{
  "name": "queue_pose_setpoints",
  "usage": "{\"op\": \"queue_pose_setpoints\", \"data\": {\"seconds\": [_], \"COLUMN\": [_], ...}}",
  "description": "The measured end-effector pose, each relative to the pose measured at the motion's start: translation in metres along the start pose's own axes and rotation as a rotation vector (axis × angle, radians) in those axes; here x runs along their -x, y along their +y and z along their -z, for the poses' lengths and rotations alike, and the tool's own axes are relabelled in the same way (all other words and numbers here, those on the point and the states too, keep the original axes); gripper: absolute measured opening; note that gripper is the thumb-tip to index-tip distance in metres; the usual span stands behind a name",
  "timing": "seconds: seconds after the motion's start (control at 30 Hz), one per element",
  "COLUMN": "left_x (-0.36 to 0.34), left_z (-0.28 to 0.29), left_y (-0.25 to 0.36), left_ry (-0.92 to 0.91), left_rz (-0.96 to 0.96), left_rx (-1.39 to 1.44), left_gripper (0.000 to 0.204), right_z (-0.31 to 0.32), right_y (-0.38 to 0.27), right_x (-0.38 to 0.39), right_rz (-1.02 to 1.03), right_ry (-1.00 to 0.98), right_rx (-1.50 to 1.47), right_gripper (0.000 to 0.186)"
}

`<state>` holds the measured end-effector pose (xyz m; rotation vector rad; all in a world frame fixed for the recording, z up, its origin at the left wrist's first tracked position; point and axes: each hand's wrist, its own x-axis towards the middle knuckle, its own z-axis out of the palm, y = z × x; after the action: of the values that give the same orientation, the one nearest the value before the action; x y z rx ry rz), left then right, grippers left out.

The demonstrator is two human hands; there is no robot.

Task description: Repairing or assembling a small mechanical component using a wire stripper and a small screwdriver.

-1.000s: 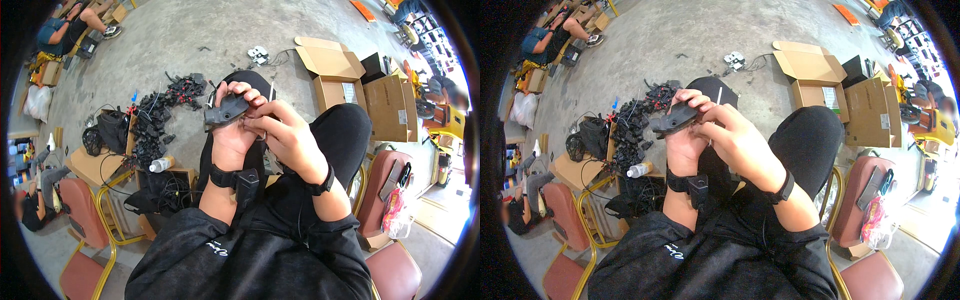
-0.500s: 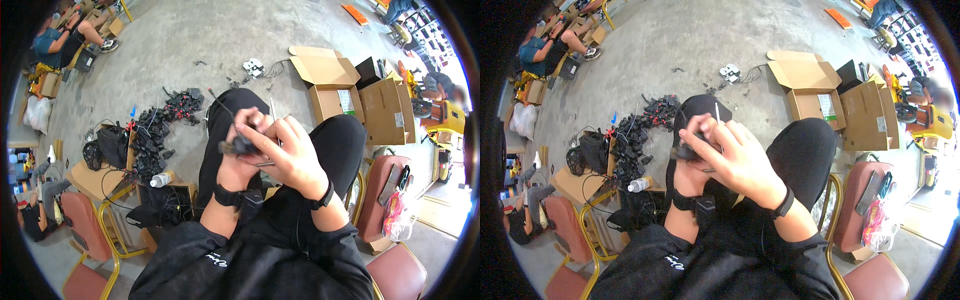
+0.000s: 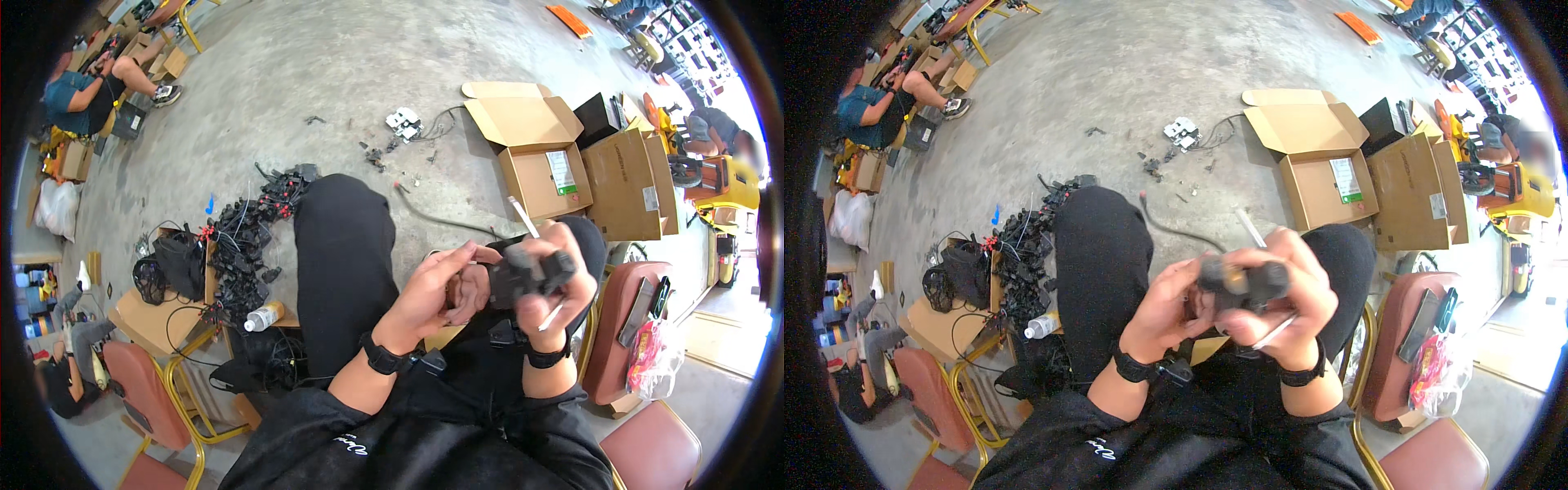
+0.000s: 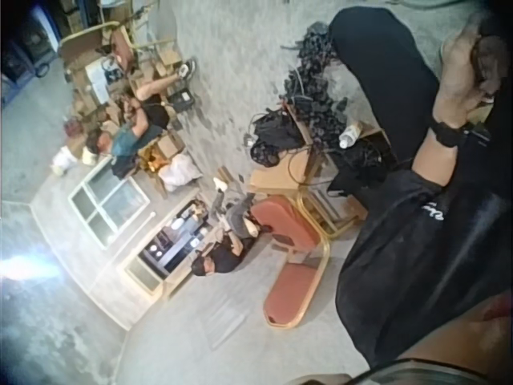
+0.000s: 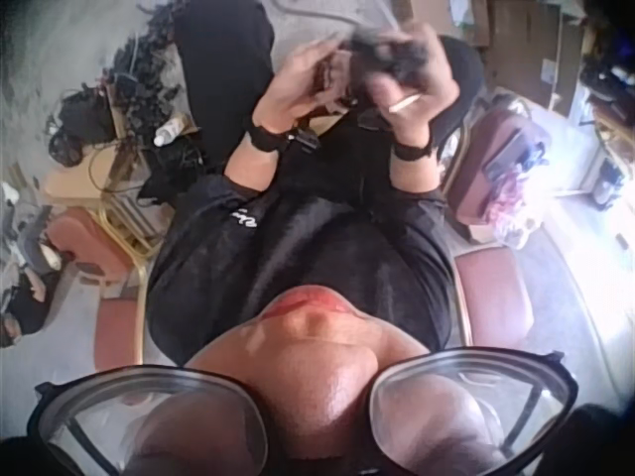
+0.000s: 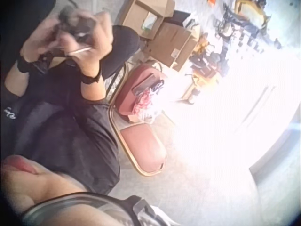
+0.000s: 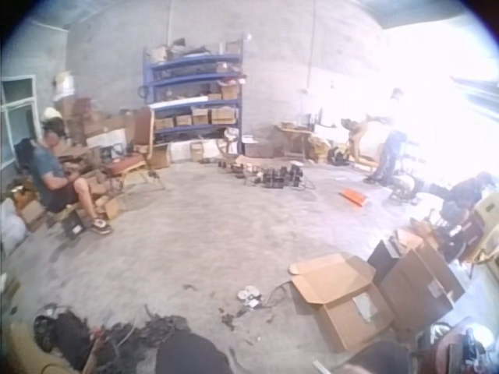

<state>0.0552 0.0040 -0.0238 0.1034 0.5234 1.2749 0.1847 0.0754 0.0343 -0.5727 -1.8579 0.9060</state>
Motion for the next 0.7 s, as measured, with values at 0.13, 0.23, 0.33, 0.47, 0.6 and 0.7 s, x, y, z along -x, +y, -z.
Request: {"op": "queue_pose_setpoints", "data": {"seconds": [0.13,0.23,0.33,0.47,0.6,0.7], "left_x": [0.010,0.015,0.012,0.005,-0.021,-0.055], "left_z": [0.002,0.014,0.022,0.031,0.058,0.080], "left_y": [0.022,0.031,0.039,0.050,0.068,0.087], "left_ry": [-0.196,-0.359,-0.391,-0.488,-0.484,-0.421], "left_rz": [0.030,0.031,-0.086,-0.236,-0.386,-0.466], "left_rx": [-0.070,0.289,0.553,0.676,0.658,0.619], "left_gripper": [0.035,0.038,0.036,0.017,0.007,0.010], "right_z": [0.007,0.015,0.018,0.026,0.026,0.026], "right_y": [0.002,0.014,0.022,0.023,0.020,0.045], "right_x": [0.003,0.011,0.010,0.008,0.002,0.019], "right_rz": [-0.161,-0.245,-0.264,-0.330,-0.382,-0.247], "right_ry": [0.301,0.412,0.526,0.526,0.565,0.599], "right_rx": [-0.097,-0.162,-0.352,-0.589,-0.662,-0.533], "right_gripper": [0.058,0.055,0.047,0.048,0.047,0.050]}}
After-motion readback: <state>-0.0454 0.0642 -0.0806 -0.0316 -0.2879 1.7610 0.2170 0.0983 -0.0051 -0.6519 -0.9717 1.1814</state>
